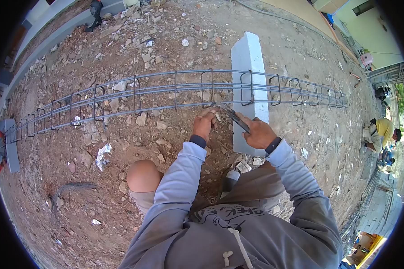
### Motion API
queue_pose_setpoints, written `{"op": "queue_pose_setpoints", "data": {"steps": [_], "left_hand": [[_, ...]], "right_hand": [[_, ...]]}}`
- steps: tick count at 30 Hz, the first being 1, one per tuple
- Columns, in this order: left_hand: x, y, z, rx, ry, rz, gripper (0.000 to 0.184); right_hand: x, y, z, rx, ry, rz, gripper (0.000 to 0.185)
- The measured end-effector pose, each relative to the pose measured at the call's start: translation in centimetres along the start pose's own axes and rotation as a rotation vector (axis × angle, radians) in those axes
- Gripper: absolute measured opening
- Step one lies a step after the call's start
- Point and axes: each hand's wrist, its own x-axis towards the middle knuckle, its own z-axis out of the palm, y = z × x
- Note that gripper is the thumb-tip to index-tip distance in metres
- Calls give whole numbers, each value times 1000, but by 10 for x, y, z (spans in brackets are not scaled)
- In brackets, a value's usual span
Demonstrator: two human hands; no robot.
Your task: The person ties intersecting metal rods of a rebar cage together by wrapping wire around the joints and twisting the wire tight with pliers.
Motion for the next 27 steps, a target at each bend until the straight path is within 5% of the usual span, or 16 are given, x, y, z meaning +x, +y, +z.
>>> {"op": "queue_pose_setpoints", "data": {"steps": [11, 14, 17, 21, 24, 27], "left_hand": [[5, -7, -7, 63, 10, -8, 22], [6, -6, -8, 90, 8, -20, 23], [0, -9, -8, 79, 32, -62, 30], [-1, -23, -5, -43, 74, -69, 45], [-3, -14, 7, -246, -103, -115, 49], [-10, -11, 20, -413, -241, -171, 46]], "right_hand": [[-1, -25, -1, -255, 151, -12, 72], [0, -20, 6, -213, 157, 6, 60], [14, -9, 13, 50, -88, 49, 41], [10, -10, 34, 1172, -480, 248, 39], [3, -21, 80, 1825, -371, 263, 43], [0, -20, 82, 1837, -403, 240, 45]]}}
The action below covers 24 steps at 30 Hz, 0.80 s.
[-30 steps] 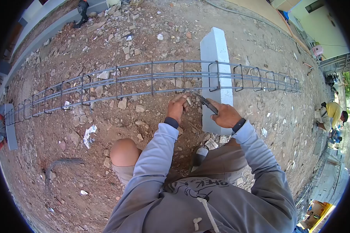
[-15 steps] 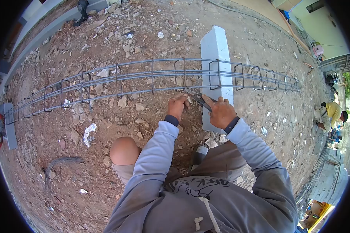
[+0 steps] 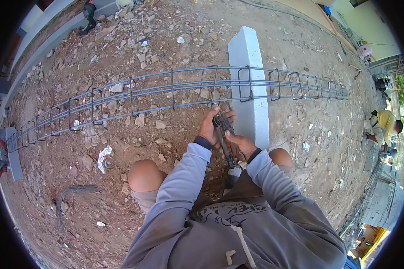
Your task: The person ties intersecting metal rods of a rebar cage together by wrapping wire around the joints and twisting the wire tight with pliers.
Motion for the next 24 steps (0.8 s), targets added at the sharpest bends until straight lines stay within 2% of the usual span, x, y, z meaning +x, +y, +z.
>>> {"op": "queue_pose_setpoints", "data": {"steps": [1, 4, 13, 16, 19, 22, 24], "left_hand": [[1, 0, 1, -42, -28, -10, 45], [5, -4, -6, -80, -31, -3, 44], [3, -5, -12, -58, -30, 9, 43], [1, -4, -9, -69, -7, -3, 40], [10, -12, -17, -83, -4, 16, 32], [13, -21, -12, -51, 123, 46, 28], [18, -25, 0, 65, 282, 66, 30]], "right_hand": [[-1, -5, 1, -42, 3, 15, 44], [-3, -20, 3, -759, 282, 69, 39], [-3, 0, 2, -542, 314, 11, 34], [-2, -1, 3, -630, 338, 30, 38], [0, 15, 4, -1204, 653, -413, 48], [-15, 24, 20, -1347, 806, -522, 67], [-19, 38, 25, -1502, 876, -501, 76]]}}
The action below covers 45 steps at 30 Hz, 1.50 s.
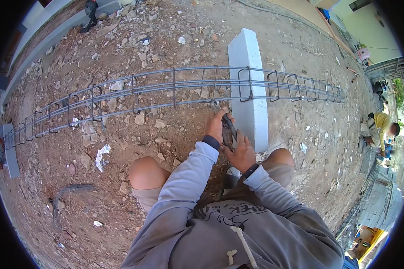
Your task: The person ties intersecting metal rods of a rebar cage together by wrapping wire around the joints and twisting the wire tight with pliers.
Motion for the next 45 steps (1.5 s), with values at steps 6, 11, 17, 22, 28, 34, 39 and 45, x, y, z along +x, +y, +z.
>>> {"op": "queue_pose_setpoints", "data": {"steps": [6, 11, 17, 22, 28, 34, 39, 45], "left_hand": [[0, -4, 25, 238, 252, 67, 39], [-8, -5, 22, 319, 191, 65, 45], [-12, 1, 6, -145, -135, -120, 44], [-13, 3, 8, -288, -233, -165, 34], [2, -10, 13, -270, -53, -120, 20], [24, -31, 19, 89, 349, 41, 26], [29, -42, 0, 473, 412, 259, 37], [-12, 8, 0, 95, -51, -98, 39]], "right_hand": [[-3, -7, 1, -149, -122, 148, 76], [13, 27, -10, 77, -252, -39, 45], [40, 33, -62, 1511, -1072, 511, 34], [36, 34, -50, 1018, -936, 541, 56], [35, -1, -89, -206, -346, -35, 62], [17, 11, -14, -247, -195, 43, 50], [37, 38, -3, 290, -522, 121, 41], [36, 48, -5, 1536, -1006, 509, 42]]}}
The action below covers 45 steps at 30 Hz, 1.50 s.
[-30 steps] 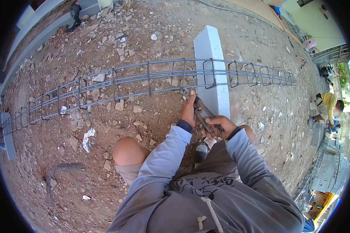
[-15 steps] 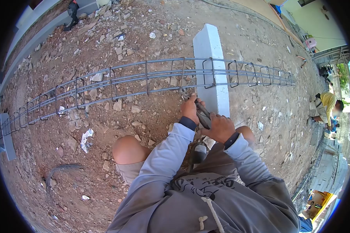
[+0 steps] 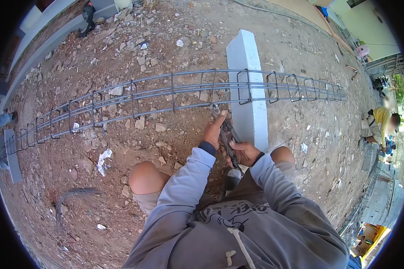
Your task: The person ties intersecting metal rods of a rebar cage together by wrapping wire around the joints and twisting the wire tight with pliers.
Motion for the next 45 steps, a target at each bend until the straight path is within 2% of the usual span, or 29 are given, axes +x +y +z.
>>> {"op": "queue_pose_setpoints", "data": {"steps": [3, 6, 7, 8, 10, 11, 14, 15, 18, 21, 24, 27, 30, 31, 33, 35, 36, 37, 38, 41, 43, 45], "left_hand": [[-8, 3, 5, -120, -98, -28, 36], [5, -3, -3, -180, -153, -57, 30], [11, -6, -1, -183, -154, -42, 28], [15, -11, 0, -186, -152, -31, 28], [17, -14, 11, -100, -6, 14, 31], [18, -14, 16, -51, 63, 34, 33], [16, -10, 26, -2, 179, 26, 38], [18, -13, 26, 9, 186, 66, 40], [22, -17, 24, 138, 255, 113, 45], [20, -17, 25, 250, 310, 163, 49], [15, -15, 32, 513, 472, 244, 53], [44, -34, 7, 734, 555, 330, 56], [12, -8, 5, 714, 454, 127, 57], [6, -5, 8, 526, 346, 138, 51], [-3, -2, 11, 147, 141, 152, 41], [-6, 1, 15, 1, 49, 29, 37], [-8, 2, 14, -74, 8, -35, 37], [1, -2, 3, -143, -179, -34, 30], [9, -6, -8, -100, -110, -42, 28], [9, -6, -1, 66, 153, -23, 27], [2, -4, 23, 230, 389, 52, 28], [16, -11, 20, 272, 479, 90, 24]], "right_hand": [[4, 10, 11, 82, 45, 56, 45], [4, 7, 14, -551, 426, 38, 54], [-2, 3, 22, -738, 456, -112, 63], [-7, 4, 27, -917, 569, -207, 64], [-15, 10, 35, -1269, 793, -410, 67], [-17, 12, 40, -1358, 797, -327, 67], [3, 28, 43, -1308, 982, -223, 58], [7, 25, 48, -1263, 1005, -165, 49], [22, 35, 36, -1212, 1040, -197, 45], [15, 26, 43, -1196, 964, -89, 41], [20, 31, 32, -1179, 938, -184, 34], [33, 45, 7, -1161, 843, -290, 29], [17, 23, 3, -323, 281, 28, 29], [13, 19, -7, 50, 16, 136, 29], [6, 15, -4, 114, -56, 139, 30], [7, 14, -9, 121, -201, 117, 36], [6, 12, -9, -11, -95, 116, 39], [5, 8, -6, -142, 9, 115, 42], [3, 5, -2, -270, 113, 111, 44], [-16, -6, 21, -1146, 500, -276, 50], [-2, 18, 24, -1301, 673, -243, 50], [3, 28, 36, -1326, 865, -217, 48]]}}
